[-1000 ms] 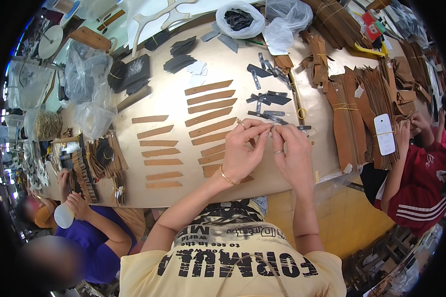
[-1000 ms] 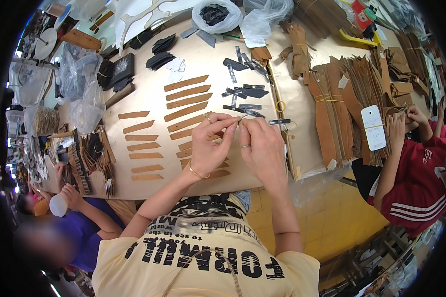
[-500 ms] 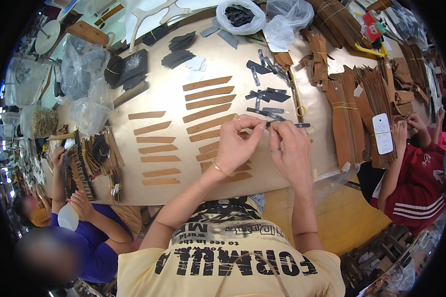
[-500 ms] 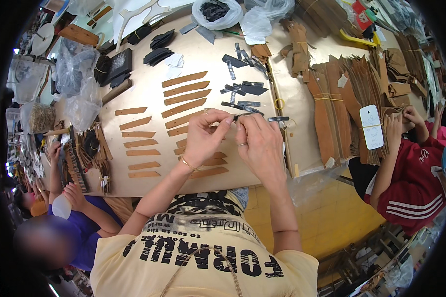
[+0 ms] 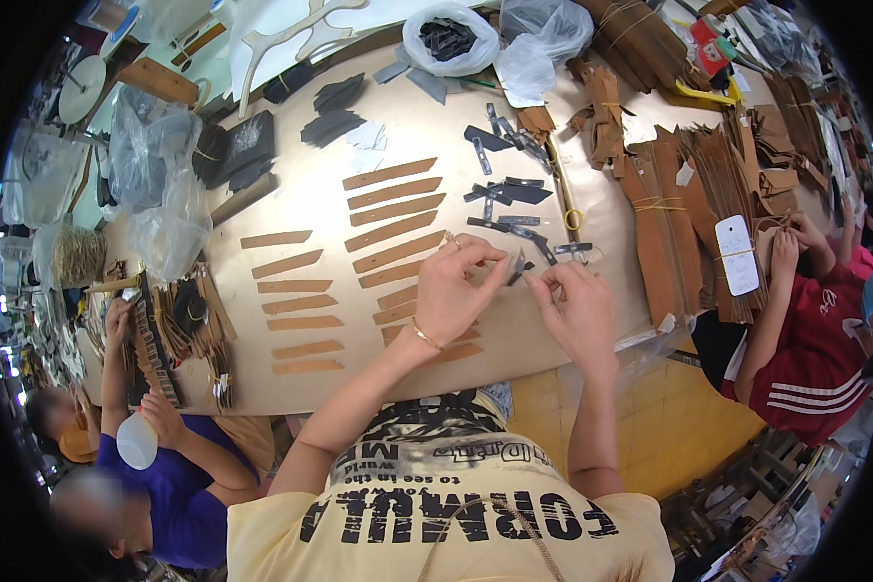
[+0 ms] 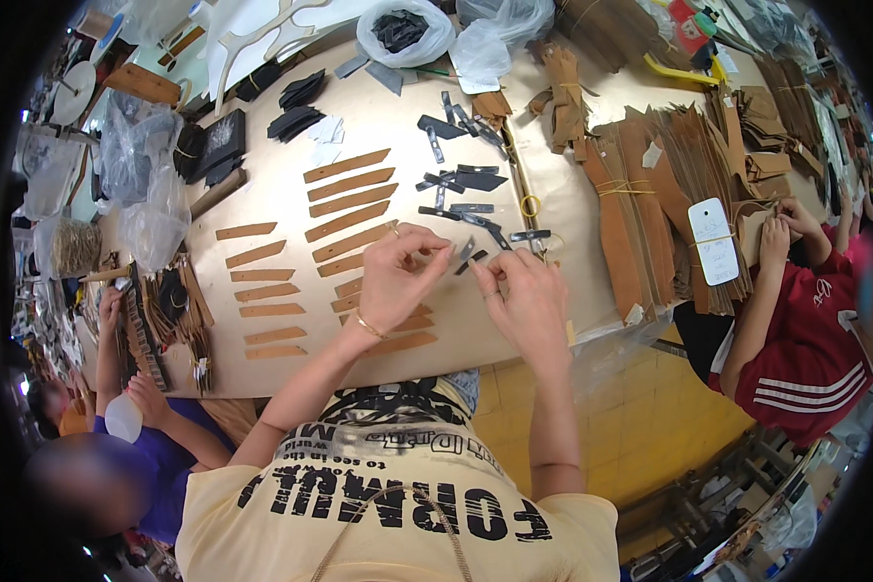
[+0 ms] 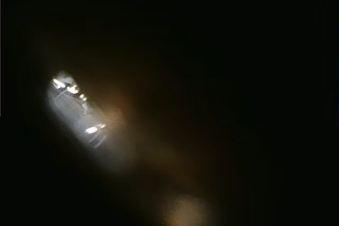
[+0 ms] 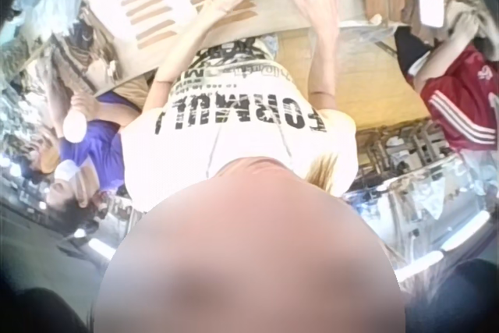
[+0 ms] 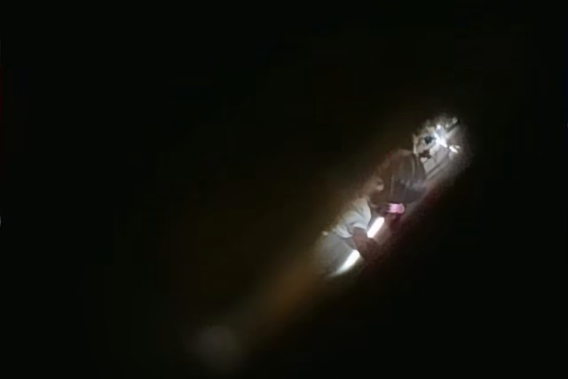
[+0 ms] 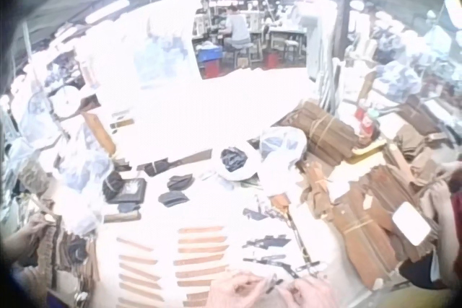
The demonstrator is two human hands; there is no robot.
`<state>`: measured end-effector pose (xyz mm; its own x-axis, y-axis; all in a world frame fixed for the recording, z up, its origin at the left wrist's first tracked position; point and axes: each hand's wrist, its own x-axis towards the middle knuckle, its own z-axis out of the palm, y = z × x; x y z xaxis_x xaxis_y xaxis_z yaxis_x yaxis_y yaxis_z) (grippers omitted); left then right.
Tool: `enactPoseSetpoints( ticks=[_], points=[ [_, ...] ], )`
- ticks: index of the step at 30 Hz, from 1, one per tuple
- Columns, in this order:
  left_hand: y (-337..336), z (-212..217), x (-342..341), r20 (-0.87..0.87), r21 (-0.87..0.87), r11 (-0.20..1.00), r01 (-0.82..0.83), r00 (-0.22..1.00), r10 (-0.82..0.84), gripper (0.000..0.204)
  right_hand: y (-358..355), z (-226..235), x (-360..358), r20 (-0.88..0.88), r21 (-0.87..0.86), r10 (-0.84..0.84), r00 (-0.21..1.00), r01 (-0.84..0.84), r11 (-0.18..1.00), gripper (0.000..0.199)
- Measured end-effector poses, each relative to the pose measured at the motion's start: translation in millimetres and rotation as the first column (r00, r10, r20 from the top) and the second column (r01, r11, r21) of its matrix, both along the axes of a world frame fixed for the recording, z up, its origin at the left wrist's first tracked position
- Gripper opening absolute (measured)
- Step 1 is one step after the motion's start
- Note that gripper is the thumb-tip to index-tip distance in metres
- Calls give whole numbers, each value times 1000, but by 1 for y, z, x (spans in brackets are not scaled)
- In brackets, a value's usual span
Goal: The person arranges multiple tan leather strips on a worktable, then picks up small black leather pieces and places them on top of the tan strips. The person continues to handle and align the leather pieces throughout the clip.
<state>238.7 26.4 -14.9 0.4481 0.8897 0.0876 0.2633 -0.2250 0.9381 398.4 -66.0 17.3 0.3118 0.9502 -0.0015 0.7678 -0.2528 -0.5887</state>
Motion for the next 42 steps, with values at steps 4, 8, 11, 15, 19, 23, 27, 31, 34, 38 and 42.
enactPoseSetpoints(
  ticks=[4, 8, 11, 15, 19, 23, 27, 31, 34, 38, 42],
  points=[
    [7, -7, 3, -109, 59, 996, -73, 991, 79, 14, 23, -1, 4, -35, 31, -121, 992, 122, 992, 15],
    [18, -7, -9, -62, 141, 985, -98, 992, 108, 15, 47, -7, 18, 107, 60, -45, 993, 39, 997, 20],
    [29, -5, -17, -31, 197, 972, -130, 990, 139, 15, 53, -12, 24, 167, 70, 49, 985, -61, 996, 22],
    [31, -5, -16, -61, 170, 981, -99, 992, 111, 11, 52, -20, 21, 77, -28, 46, 996, -44, 999, 23],
    [23, -10, -6, -124, 175, 982, 70, 991, -49, 9, 54, -29, 18, 36, 16, -12, 999, 12, 1000, 20],
    [17, -12, 2, -252, 170, 971, 169, 960, -123, 13, 57, -36, 23, 32, 33, 21, 999, -22, 999, 13],
    [20, -8, 5, -197, 174, 979, 109, 978, -74, 17, 56, -39, 30, 93, 156, 33, 995, -48, 987, 11],
    [25, 7, 4, 2, -70, 997, 32, 999, -32, 24, 42, -35, 30, 275, 463, 48, 960, -176, 869, 17],
    [27, 22, 3, 112, 57, 992, 113, 987, -119, 26, 30, -28, 31, 330, 553, 62, 942, -246, 796, 24],
    [21, 37, 1, 117, 132, 975, 180, 974, -196, 23, 28, -19, 30, 283, 623, 106, 953, -267, 735, 27],
    [15, 41, 6, 147, 144, 989, 44, 987, -65, 20, 30, -7, 12, 31, 612, -52, 998, 22, 791, 18]
  ],
)
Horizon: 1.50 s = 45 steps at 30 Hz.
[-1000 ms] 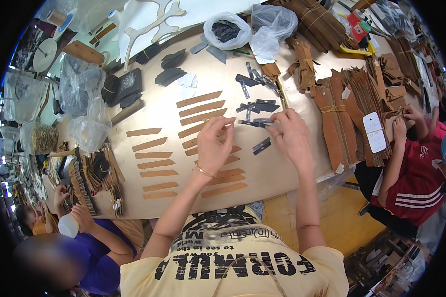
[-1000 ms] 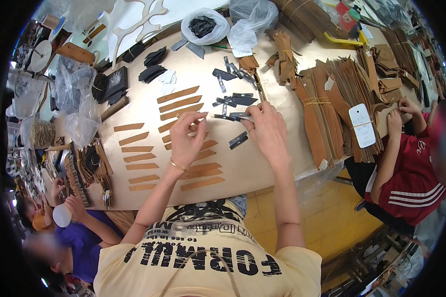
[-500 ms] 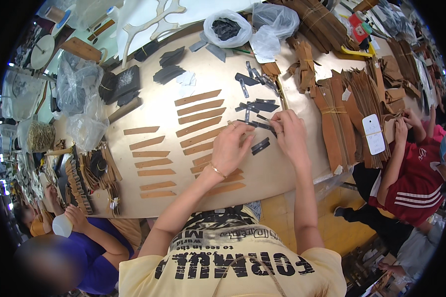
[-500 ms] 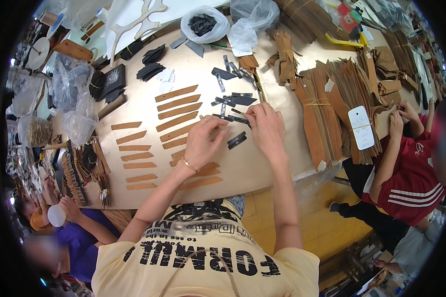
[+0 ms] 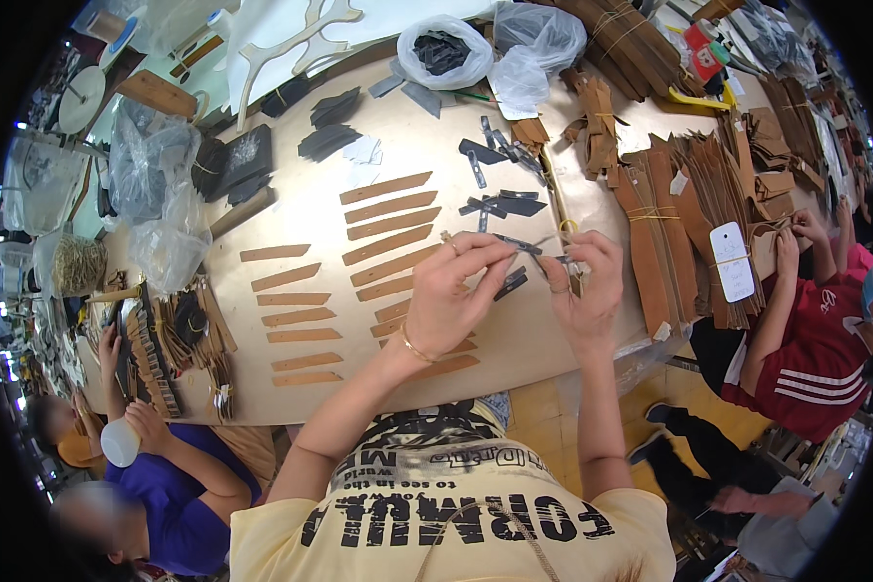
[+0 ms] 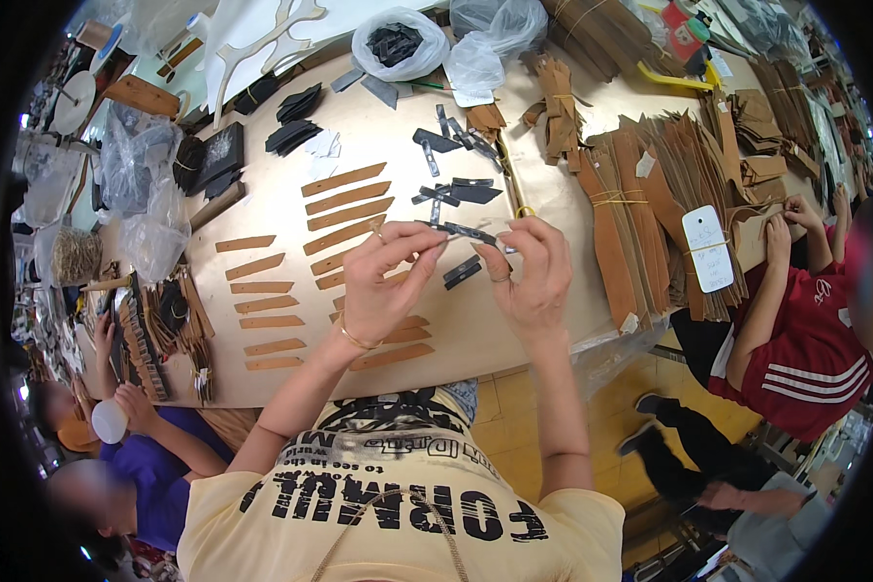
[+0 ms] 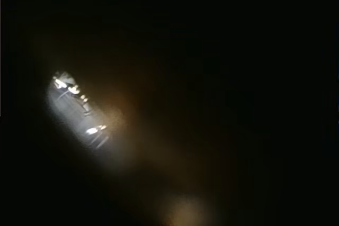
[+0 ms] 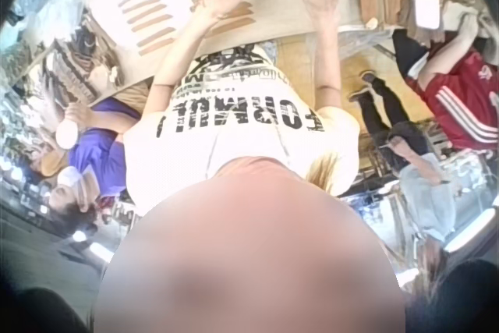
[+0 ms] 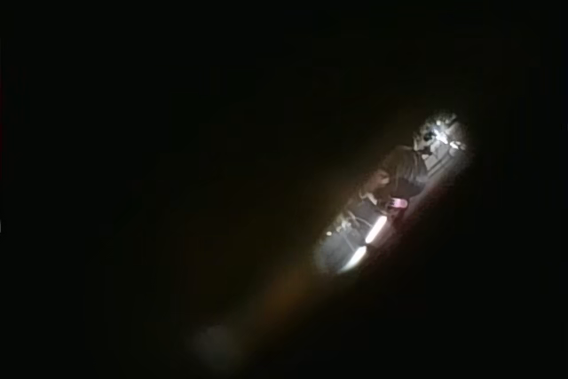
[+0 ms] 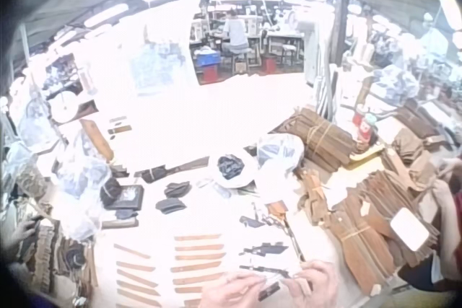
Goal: The person arranges multiple tan leather strips on a worktable, then picks up small black leather pieces and places them on top of the tan strips. The person continues to handle and align the leather pieces throughout the clip.
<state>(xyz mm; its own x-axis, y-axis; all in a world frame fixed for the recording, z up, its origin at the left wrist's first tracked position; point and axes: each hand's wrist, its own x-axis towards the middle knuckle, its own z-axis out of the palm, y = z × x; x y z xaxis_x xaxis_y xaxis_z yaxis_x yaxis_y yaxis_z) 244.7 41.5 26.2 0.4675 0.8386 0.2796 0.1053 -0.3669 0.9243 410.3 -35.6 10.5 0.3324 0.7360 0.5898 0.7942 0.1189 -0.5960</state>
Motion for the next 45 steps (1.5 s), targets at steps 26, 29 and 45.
enactPoseSetpoints(
  ticks=[26, 29, 45],
  points=[
    [-6, 6, 8, -92, -61, 995, 84, 992, -90, 25, -8, 23, -26, 43, -293, 47, 998, -32, 955, 12],
    [-6, 7, 8, -99, -67, 994, 84, 991, -91, 25, -7, 23, -25, 48, -300, 50, 998, -33, 953, 12],
    [-1, 1, 6, -82, -80, 995, 52, 995, -58, 17, -8, 20, -23, 115, -314, 71, 991, -31, 949, 10]
  ],
)
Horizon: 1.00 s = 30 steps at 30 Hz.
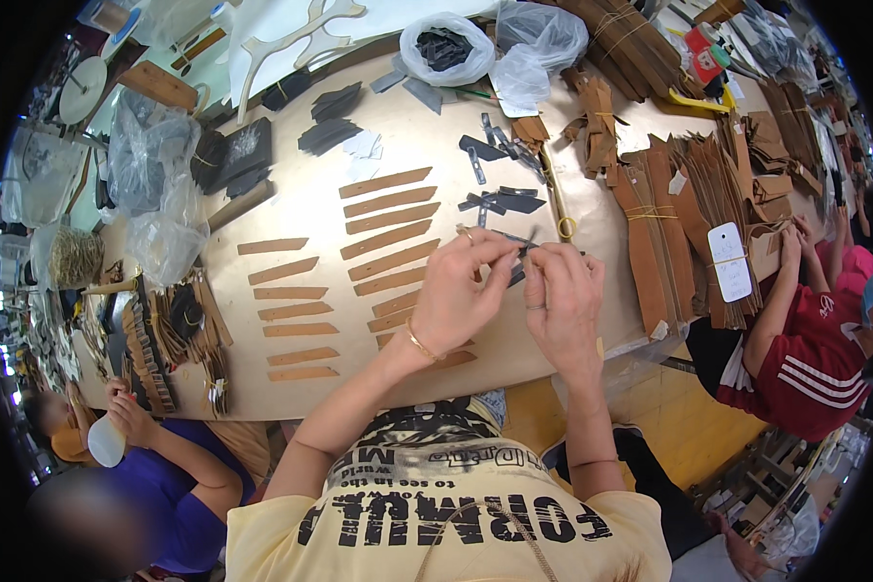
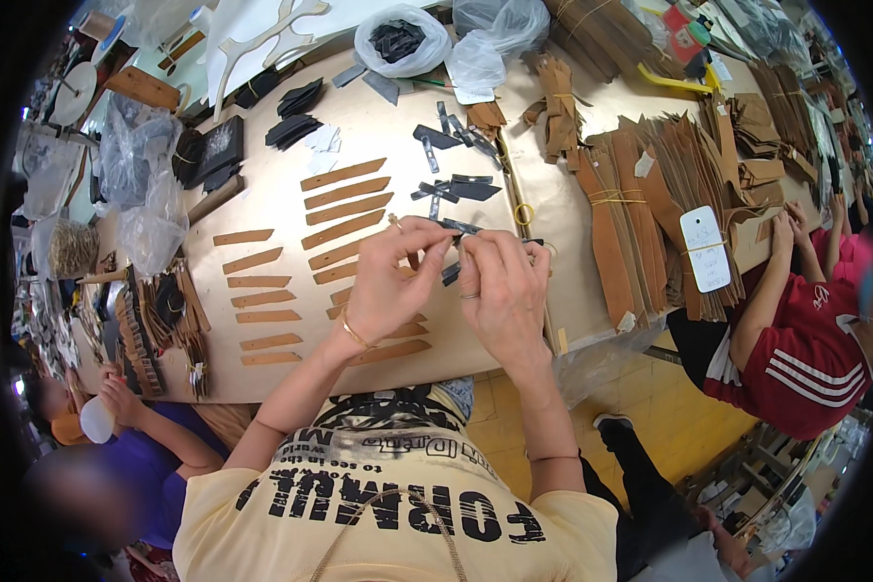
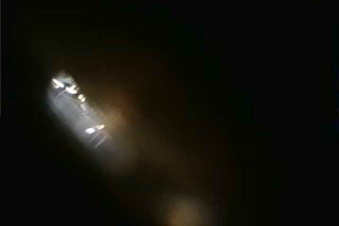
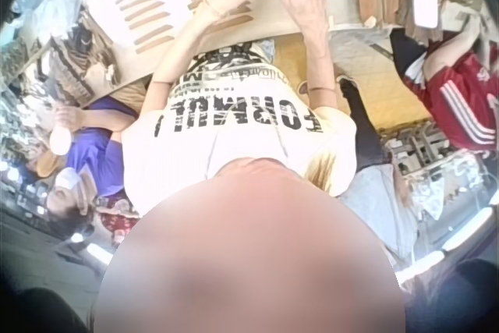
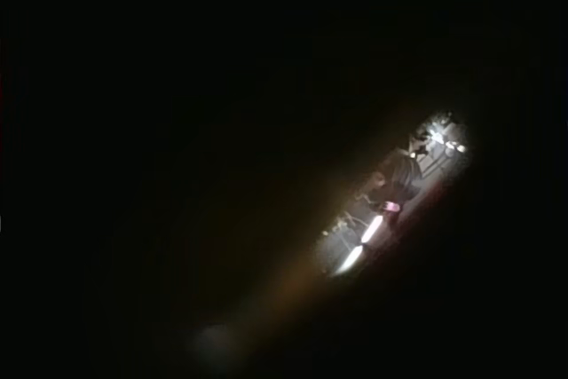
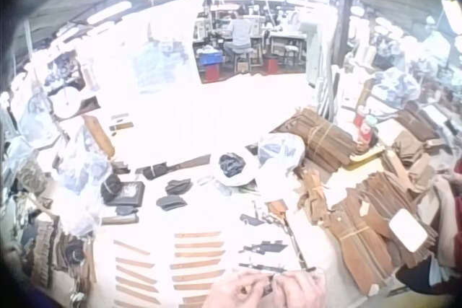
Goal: The person arranges multiple tan leather strips on a worktable, then picks up small black leather pieces and places them on top of the tan strips. The person continues to handle and align the leather pieces throughout the clip.
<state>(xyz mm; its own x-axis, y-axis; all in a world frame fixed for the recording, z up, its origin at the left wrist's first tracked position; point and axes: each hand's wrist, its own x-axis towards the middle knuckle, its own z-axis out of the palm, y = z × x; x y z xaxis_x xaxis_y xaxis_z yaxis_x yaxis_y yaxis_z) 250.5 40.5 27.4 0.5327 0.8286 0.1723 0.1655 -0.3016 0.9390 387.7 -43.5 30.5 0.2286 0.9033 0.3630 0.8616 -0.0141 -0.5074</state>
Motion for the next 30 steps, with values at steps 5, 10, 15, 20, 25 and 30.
enactPoseSetpoints(
  ticks=[5, 10, 15, 20, 25, 30],
  points=[
    [30, -14, -24, -4, -116, 955, -272, 962, 273, 14, -12, -1, 23, -43, -34, -104, 994, 102, 994, 8],
    [29, -23, -44, 41, -388, 887, -249, 957, 287, 19, -13, -9, 30, -13, -313, -159, 987, 147, 938, 13],
    [-4, -17, -46, 99, -650, 757, -71, 979, 177, 22, -8, -14, 10, -691, -302, -257, 676, 53, 952, 28],
    [-20, -15, -50, 155, -697, 717, 21, 980, 122, 21, -16, -19, -8, -940, -63, -11, 342, -142, 988, 29],
    [-31, -13, -66, 171, -702, 711, 43, 979, 109, 17, -26, -20, -18, -818, -56, 59, 572, -181, 982, 14],
    [-47, -13, -95, 9, -12, 1000, 8, 1000, -7, 15, -46, -18, -30, -615, 14, 133, 778, -157, 987, 8]
  ],
)
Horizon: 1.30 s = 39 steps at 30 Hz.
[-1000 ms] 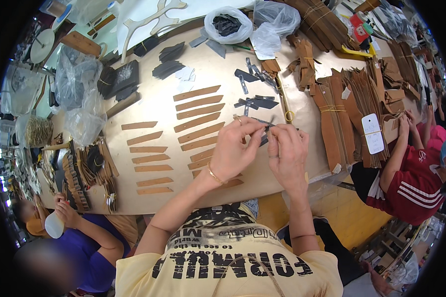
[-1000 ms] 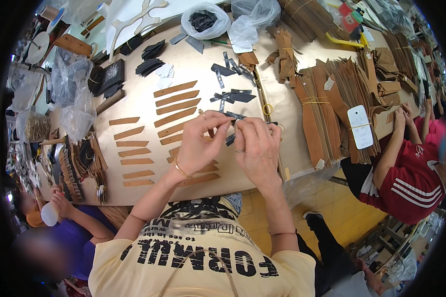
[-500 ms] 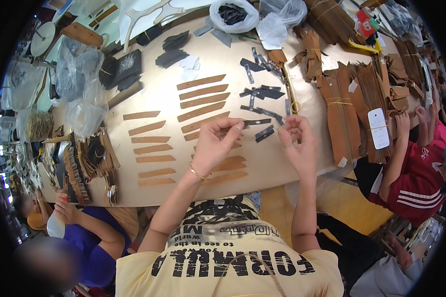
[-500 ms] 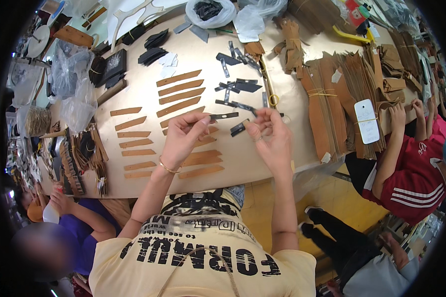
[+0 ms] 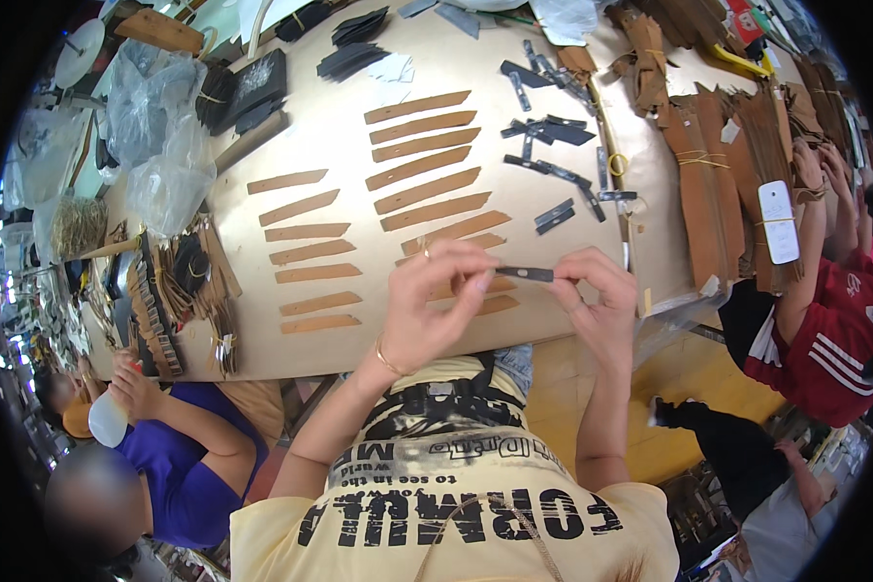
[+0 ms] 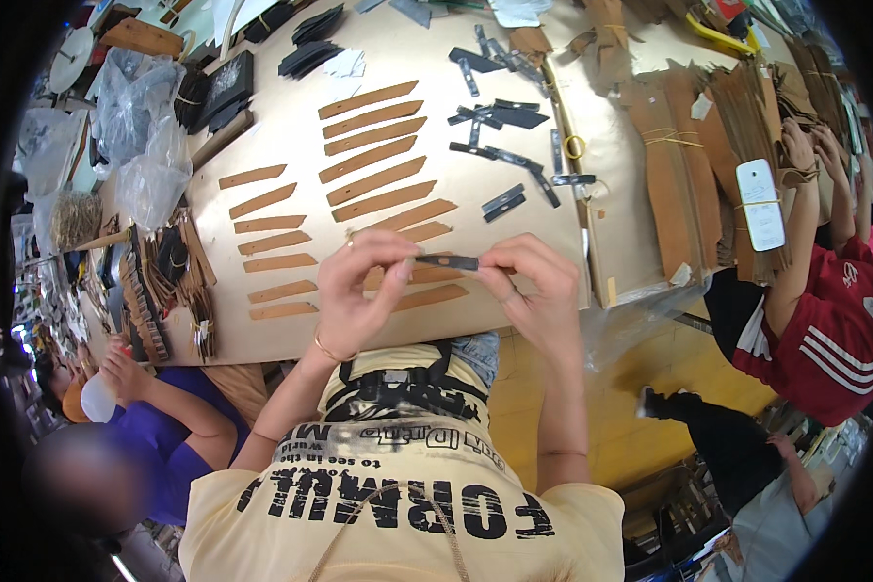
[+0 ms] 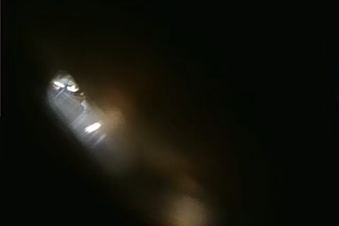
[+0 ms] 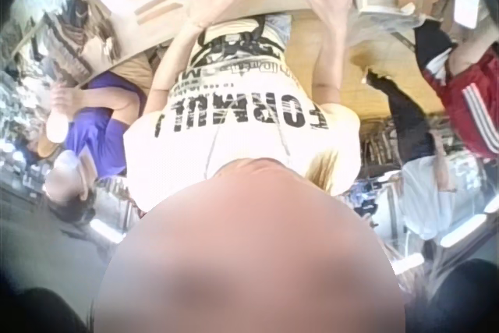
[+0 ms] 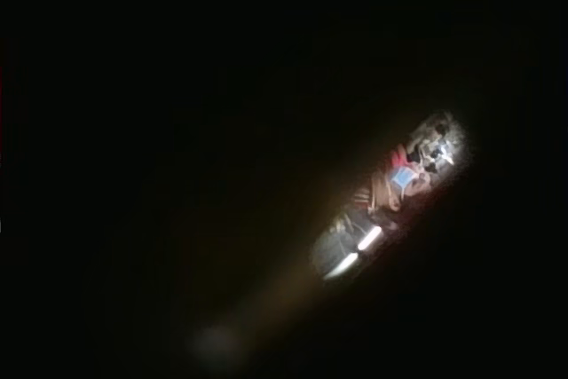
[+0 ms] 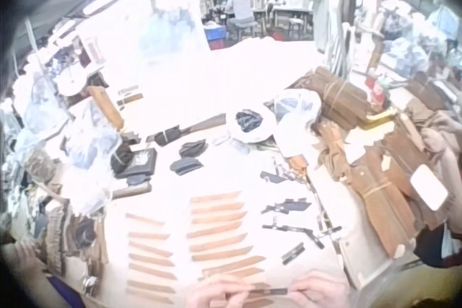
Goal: The person arranges multiple tan leather strips on a worktable, then picks up small black leather pieces and places them on top of the tan strips. The person continues to handle and align the leather pieces throughout the clip.
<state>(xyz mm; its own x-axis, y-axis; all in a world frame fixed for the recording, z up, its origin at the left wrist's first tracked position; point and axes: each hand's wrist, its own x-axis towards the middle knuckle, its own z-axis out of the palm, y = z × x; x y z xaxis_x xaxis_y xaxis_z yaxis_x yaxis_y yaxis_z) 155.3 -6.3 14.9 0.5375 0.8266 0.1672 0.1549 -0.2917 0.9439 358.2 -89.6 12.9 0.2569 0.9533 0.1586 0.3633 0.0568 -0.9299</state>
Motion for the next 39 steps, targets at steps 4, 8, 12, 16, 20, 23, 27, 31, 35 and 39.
enactPoseSetpoints(
  ticks=[4, 8, 12, 16, 20, 23, 27, 31, 35, 39],
  points=[
    [-19, -6, -22, -2, 381, 925, 4, 1000, -4, 26, -28, -12, 1, -24, -154, -163, 986, 157, 976, 6],
    [-28, -17, -45, -30, 557, 828, 69, 998, -63, 30, -87, -39, 35, 151, -155, -372, 916, 394, 906, 8],
    [-38, -33, -61, -53, 597, 793, 122, 992, -113, 34, -164, -95, 88, 128, -74, -860, 494, 869, 489, 22],
    [-42, -48, -70, -70, 604, 779, 166, 985, -155, 34, -192, -147, 107, 929, -100, -244, 279, 824, 558, 33],
    [-45, -52, -83, -125, 664, 722, 197, 980, -153, 31, -166, -105, 82, 924, -349, -119, 364, 928, 132, 40],
    [-46, -53, -88, -128, 714, 676, 183, 983, -130, 31, -126, -50, 39, 735, -151, -555, 389, 892, 425, 46],
    [-50, -54, -88, -71, 757, 640, 129, 991, -116, 32, -89, -9, -40, -274, -278, -244, 930, 166, 946, 47],
    [-50, -51, -99, -96, 792, 594, 140, 990, -105, 33, -61, -11, -82, -766, -365, -93, 636, -312, 877, 48],
    [-50, -45, -108, -90, 524, 846, 98, 994, -60, 38, -49, -18, -99, -659, -281, 3, 752, -250, 927, 41],
    [-76, -36, -99, 98, -430, 893, -131, 977, 190, 36, -48, -16, -104, -397, -379, -31, 917, -133, 916, 29]
  ],
)
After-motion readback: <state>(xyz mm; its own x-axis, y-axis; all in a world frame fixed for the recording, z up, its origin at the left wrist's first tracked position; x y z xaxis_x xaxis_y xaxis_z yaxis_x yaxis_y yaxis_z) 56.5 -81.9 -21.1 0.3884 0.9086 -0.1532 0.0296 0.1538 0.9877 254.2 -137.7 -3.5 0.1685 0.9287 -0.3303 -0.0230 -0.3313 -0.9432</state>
